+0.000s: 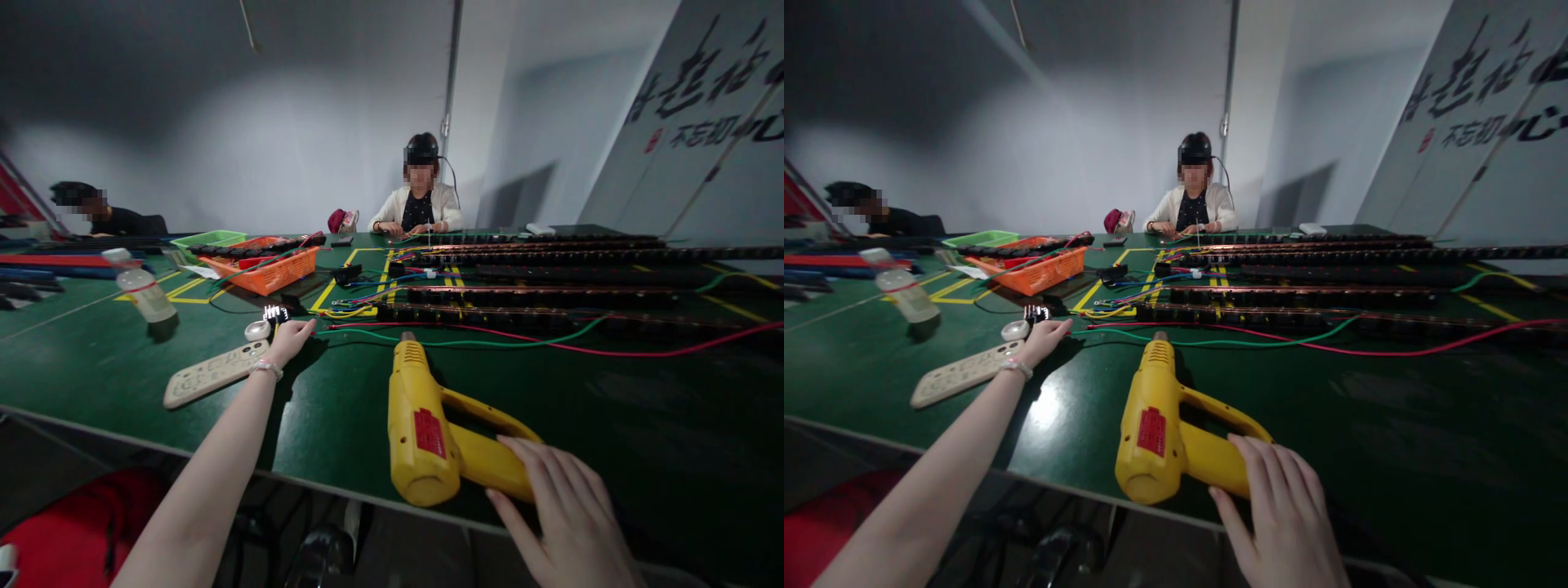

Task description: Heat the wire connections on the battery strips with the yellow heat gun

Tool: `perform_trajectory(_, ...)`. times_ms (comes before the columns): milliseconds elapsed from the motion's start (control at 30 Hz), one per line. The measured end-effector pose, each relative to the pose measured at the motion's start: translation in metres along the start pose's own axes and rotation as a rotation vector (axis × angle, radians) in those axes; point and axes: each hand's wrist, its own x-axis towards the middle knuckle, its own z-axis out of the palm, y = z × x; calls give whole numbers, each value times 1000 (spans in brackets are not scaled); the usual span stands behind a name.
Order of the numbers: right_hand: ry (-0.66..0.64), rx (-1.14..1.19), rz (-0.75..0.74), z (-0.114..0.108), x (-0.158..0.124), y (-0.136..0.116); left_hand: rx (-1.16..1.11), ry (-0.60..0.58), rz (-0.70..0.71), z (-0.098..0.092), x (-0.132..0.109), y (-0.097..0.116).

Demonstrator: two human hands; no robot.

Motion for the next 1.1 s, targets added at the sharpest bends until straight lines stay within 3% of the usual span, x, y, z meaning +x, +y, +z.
perform_trajectory(833,-233,369,47,34,70,-103,-13,-39,14,5,4,-7)
perform_trajectory(1100,-229,444,81,38,74,-112,21,-41,-29,2,3,-3)
